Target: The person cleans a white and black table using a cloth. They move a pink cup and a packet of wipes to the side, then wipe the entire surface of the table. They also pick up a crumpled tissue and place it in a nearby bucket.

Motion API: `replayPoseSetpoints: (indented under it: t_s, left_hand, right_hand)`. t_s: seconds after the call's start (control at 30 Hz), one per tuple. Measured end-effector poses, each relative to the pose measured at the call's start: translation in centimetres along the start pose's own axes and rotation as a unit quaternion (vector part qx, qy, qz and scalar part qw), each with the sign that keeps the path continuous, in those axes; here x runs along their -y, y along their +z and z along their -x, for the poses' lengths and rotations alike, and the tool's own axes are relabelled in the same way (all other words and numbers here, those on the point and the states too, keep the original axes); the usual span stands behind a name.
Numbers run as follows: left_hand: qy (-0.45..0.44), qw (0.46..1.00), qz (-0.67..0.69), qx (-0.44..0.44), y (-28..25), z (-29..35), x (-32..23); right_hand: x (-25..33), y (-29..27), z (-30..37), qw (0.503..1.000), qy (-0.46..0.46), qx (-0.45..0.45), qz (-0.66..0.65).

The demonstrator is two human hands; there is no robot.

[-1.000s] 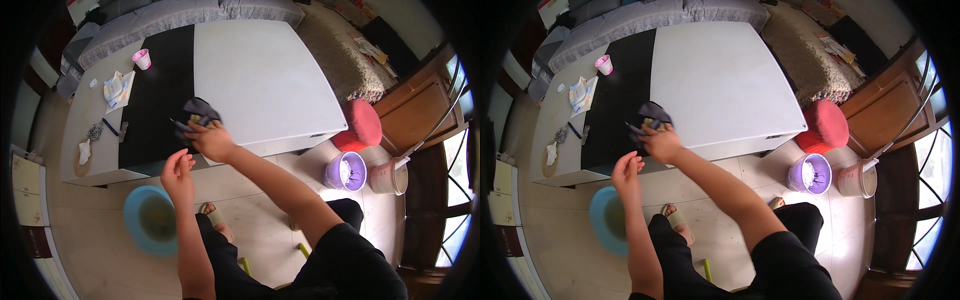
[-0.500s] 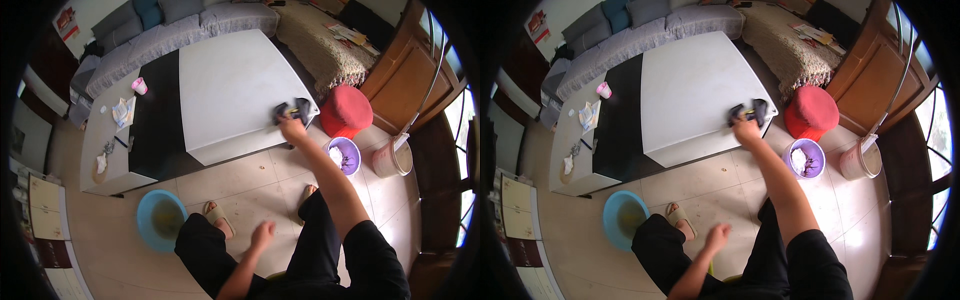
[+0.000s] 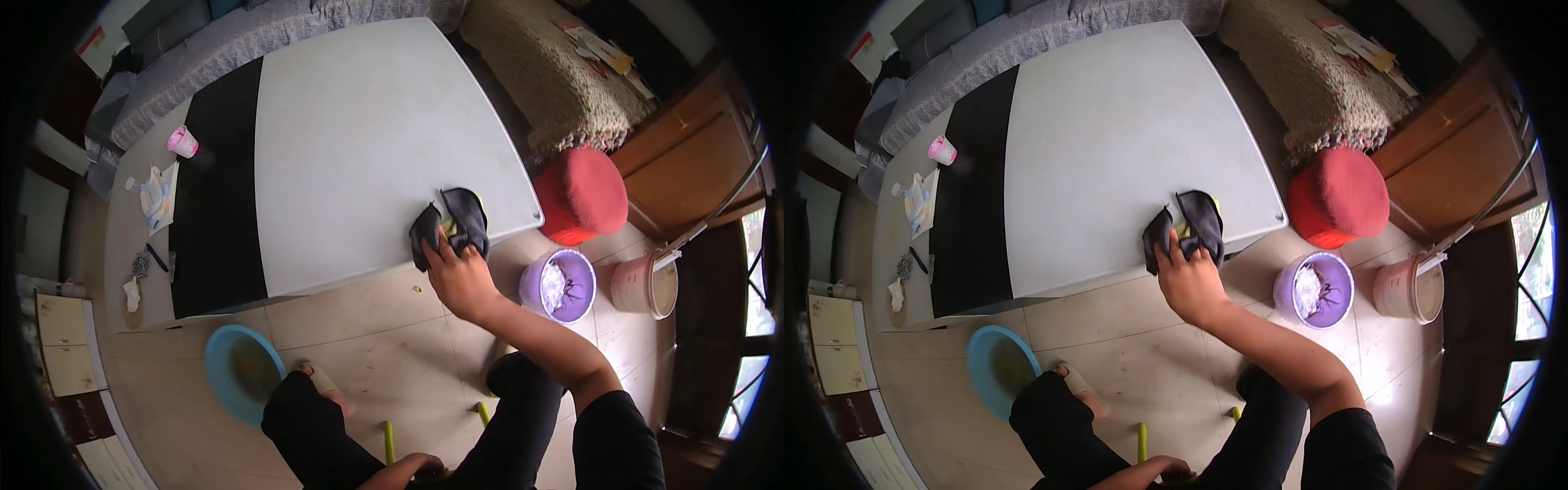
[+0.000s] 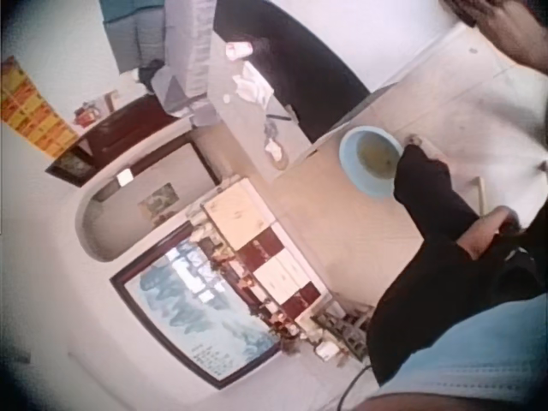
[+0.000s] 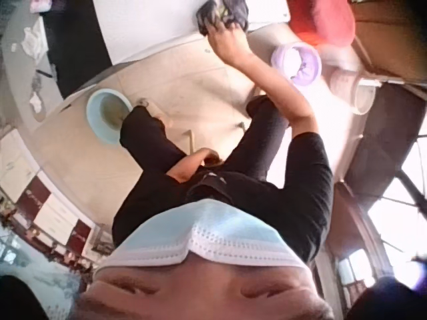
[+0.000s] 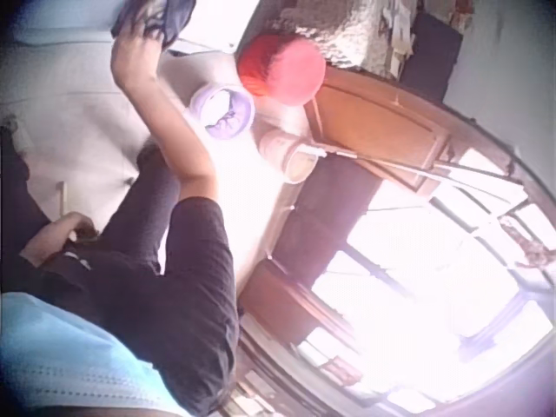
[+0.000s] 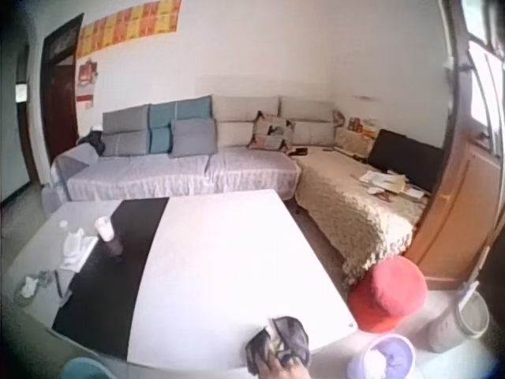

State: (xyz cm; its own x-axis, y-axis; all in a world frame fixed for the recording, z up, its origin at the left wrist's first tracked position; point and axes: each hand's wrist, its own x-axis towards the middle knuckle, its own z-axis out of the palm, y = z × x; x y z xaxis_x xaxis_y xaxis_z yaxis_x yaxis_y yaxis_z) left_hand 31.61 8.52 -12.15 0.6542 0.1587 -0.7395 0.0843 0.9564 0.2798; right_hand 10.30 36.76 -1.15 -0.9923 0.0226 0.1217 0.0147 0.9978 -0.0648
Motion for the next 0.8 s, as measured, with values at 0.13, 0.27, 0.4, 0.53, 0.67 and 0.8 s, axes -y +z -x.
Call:
replayPoseSetpoints:
  t_s: [0.13, 0.27, 0.4, 0.53, 0.67, 0.8]
  left_hand:
    - [0.000, 0.999, -0.035, -0.039, -3.3, 3.5, -2.1]
    - [0.020, 0.977, -0.144, -0.153, -9.2, 3.1, -2.0]
    - [0.030, 0.933, -0.247, -0.262, -15.5, 3.8, -1.2]
    - [0.017, 0.898, -0.256, -0.358, -17.7, 7.7, -2.5]
    - [0.033, 0.870, -0.274, -0.407, -18.5, 6.7, -1.4]
    - [0.229, 0.793, -0.124, -0.551, -17.0, 11.7, -0.7]
  right_hand:
    - [-0.2, 0.3, 0.4, 0.999, -0.022, -0.026, 0.004]
    - [0.9, -0.1, -0.2, 0.999, -0.020, 0.013, 0.026]
    - [0.7, 0.3, -0.4, 0.997, -0.019, 0.032, 0.073]
    - [0.1, 1.2, -0.2, 0.994, -0.040, 0.003, 0.098]
    - [0.3, 2.8, -0.5, 0.993, -0.021, -0.041, 0.104]
    - [-0.6, 4.9, -1.9, 0.993, -0.016, 0.012, 0.115]
